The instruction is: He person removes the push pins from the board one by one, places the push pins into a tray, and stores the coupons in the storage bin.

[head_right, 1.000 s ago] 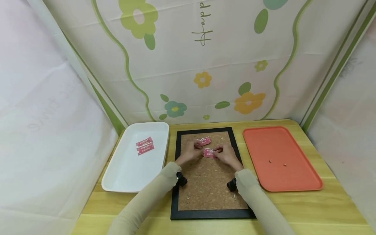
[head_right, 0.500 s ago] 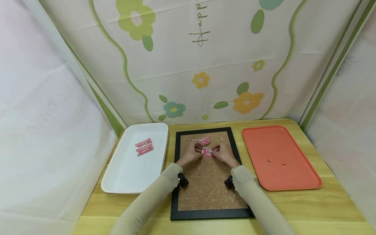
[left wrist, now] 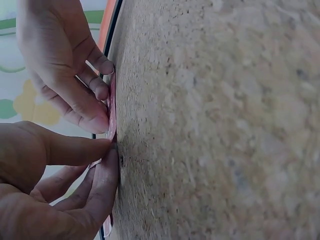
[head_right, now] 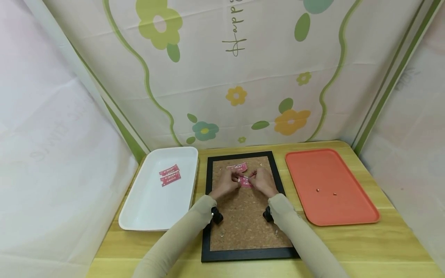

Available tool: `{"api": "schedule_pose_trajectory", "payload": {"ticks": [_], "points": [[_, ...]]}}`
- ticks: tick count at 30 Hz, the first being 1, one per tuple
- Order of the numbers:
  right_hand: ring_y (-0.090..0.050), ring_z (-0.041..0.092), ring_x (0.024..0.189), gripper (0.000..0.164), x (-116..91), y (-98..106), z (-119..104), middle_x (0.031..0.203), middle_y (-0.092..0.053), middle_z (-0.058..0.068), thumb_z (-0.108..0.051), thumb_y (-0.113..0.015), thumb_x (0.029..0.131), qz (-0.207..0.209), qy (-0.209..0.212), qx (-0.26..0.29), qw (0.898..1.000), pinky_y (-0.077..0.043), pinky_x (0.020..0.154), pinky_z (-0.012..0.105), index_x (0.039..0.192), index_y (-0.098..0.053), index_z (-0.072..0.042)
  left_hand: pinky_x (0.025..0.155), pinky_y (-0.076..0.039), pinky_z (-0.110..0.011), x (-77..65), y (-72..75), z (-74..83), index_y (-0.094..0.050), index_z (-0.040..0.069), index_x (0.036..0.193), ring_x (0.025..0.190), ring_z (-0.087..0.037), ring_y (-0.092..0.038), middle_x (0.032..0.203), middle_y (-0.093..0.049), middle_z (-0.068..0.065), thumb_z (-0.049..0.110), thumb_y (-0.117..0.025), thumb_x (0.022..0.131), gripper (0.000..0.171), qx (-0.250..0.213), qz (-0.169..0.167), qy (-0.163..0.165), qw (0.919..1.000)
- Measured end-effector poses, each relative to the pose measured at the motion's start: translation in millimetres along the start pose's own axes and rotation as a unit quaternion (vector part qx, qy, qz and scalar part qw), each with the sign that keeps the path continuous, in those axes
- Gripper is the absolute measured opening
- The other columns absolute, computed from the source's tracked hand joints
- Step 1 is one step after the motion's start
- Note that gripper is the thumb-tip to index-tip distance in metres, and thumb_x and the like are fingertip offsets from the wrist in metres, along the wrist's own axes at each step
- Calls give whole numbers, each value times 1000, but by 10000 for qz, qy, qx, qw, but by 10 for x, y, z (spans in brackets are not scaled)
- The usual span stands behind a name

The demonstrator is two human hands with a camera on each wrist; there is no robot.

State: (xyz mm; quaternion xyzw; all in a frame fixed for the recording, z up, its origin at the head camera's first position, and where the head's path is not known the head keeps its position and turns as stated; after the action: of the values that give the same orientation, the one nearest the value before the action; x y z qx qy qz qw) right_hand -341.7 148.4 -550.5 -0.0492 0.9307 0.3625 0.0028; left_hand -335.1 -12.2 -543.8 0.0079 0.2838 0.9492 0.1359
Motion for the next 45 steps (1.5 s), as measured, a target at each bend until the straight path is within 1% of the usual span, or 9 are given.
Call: {"api": "schedule_pose_trajectory", "payload": {"ticks": [5,9,13,17,20,24,31,38,45], "points": [[-65,16,69,7,-1,9,-15,86,-76,15,-6,-73,93,83,25,-212,9997,-47,56,24,94,-77,0,76,-59,-24,-9,-12,-32,-73,0,114,90,-15,-68,109,-73,-14,-11,-72,86,30,-146,-38,105,9998],[-66,16,70,7,1,5,-26,85,-76,15,-6,-73,93,86,40,-229,9997,-47,56,24,92,-77,0,75,-60,-25,-14,-12,-42,-72,-1,114,88,-13,-68,109,-73,-15,-10,-74,86,29,-272,-54,135,9995],[-68,17,72,8,9,17,-32,86,-77,15,-7,-74,92,114,18,-184,9998,-47,56,24,93,-77,0,73,-59,-24,-7,-3,-40,-72,-1,114,88,-14,-69,109,-73,-15,-10,-73,86,29,-257,-48,92,9996],[-69,17,72,9,24,28,-23,86,-78,15,-8,-74,93,99,-33,-161,9998,-48,57,24,94,-78,0,74,-59,-23,11,-3,-44,-72,1,116,89,-12,-68,111,-73,-14,-8,-74,88,30,-228,-52,163,9996],[-68,16,72,10,37,27,-2,86,-78,14,-9,-75,93,55,-92,-162,9998,-48,58,24,94,-78,0,75,-59,-23,27,-10,-55,-73,2,116,89,-11,-67,111,-73,-13,-7,-74,86,31,-224,-42,207,9995],[-66,17,72,9,45,17,16,85,-77,13,-9,-76,92,18,-131,-164,9998,-46,59,24,93,-77,0,76,-60,-25,31,-17,-61,-73,1,116,90,-13,-68,111,-73,-14,-8,-74,86,31,-224,-51,139,9996],[-66,18,74,6,35,16,2,86,-76,14,-6,-76,91,1,-145,-161,9998,-46,59,24,93,-76,0,81,-61,-29,13,-1,-58,-71,-2,116,98,-21,-71,114,-71,-17,-8,-74,87,30,-304,-36,-26,9995],[-64,17,73,6,33,25,-21,85,-75,13,-6,-76,91,-28,-68,-194,9998,-45,60,24,93,-76,0,82,-61,-28,10,0,-50,-71,-1,117,98,-19,-70,115,-71,-16,-7,-73,88,29,-286,-63,47,9996],[-59,15,70,3,37,12,-18,82,-72,11,-3,-74,91,-148,-46,-173,9997,-43,59,25,91,-73,0,83,-61,-28,11,-1,-64,-72,0,116,96,-17,-69,114,-72,-15,-7,-75,87,30,-251,-36,42,9997]]}}
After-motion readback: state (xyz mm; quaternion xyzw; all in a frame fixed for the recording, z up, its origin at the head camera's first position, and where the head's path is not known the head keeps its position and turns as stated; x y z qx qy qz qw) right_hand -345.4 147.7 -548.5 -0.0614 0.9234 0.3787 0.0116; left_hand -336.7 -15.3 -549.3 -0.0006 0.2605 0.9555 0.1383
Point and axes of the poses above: each hand's wrist, its own x-axis towards the middle knuckle, its own y-axis out of the back of the hand, z = x × y, the point moved 5 cm from there along x, towards the middle knuckle
